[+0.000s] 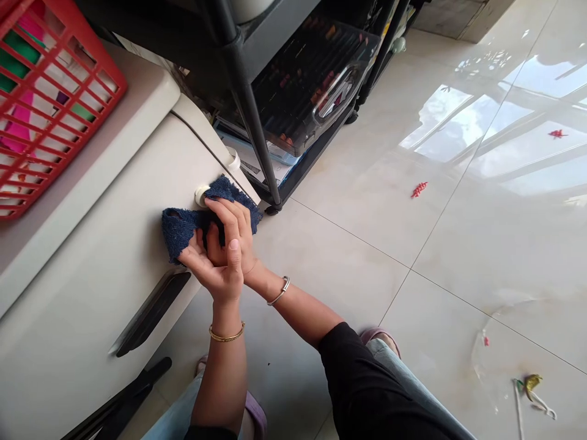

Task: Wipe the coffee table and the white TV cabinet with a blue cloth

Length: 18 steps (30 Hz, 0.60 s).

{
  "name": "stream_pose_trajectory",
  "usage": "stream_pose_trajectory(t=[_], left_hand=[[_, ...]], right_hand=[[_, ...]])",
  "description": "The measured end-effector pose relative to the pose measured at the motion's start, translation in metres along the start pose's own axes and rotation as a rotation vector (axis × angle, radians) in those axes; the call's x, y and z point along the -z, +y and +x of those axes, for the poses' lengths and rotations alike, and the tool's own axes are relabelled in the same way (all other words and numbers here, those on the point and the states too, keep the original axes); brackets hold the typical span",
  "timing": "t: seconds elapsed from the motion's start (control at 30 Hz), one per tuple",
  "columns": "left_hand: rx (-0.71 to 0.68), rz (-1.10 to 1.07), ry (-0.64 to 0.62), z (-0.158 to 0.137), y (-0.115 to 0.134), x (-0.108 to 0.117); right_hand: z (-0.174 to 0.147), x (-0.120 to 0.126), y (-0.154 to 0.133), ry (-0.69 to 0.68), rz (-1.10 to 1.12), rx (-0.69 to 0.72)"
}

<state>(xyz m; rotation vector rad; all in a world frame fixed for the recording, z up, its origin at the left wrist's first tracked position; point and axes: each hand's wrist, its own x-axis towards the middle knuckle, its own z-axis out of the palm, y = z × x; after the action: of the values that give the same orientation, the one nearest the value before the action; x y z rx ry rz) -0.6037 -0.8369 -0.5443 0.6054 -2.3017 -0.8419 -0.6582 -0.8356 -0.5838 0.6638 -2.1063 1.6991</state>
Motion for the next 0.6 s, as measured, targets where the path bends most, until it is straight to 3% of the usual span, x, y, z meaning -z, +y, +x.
stream_pose_trajectory(t=[0.07,0.23,0.47,0.6], left_hand=[[-0.009,-0.01,0.088,-0.001,0.0,0.001],[-0.111,-0.076,0.151,-0.002,-0.009,-0.004],[-0.12,-0.136,0.146,-0.003,-0.016,-0.018],[-0.106,-0.156,0.136,-0.005,-0.016,-0.021]], right_hand=[[0.003,-0.004,0.006,0.025,0.022,-0.002],[0.012,-0.001,0.036,-0.132,0.026,0.158],[0.034,0.01,0.073,-0.199,0.017,0.523],[0.026,0.005,0.075,-0.188,0.038,0.534]])
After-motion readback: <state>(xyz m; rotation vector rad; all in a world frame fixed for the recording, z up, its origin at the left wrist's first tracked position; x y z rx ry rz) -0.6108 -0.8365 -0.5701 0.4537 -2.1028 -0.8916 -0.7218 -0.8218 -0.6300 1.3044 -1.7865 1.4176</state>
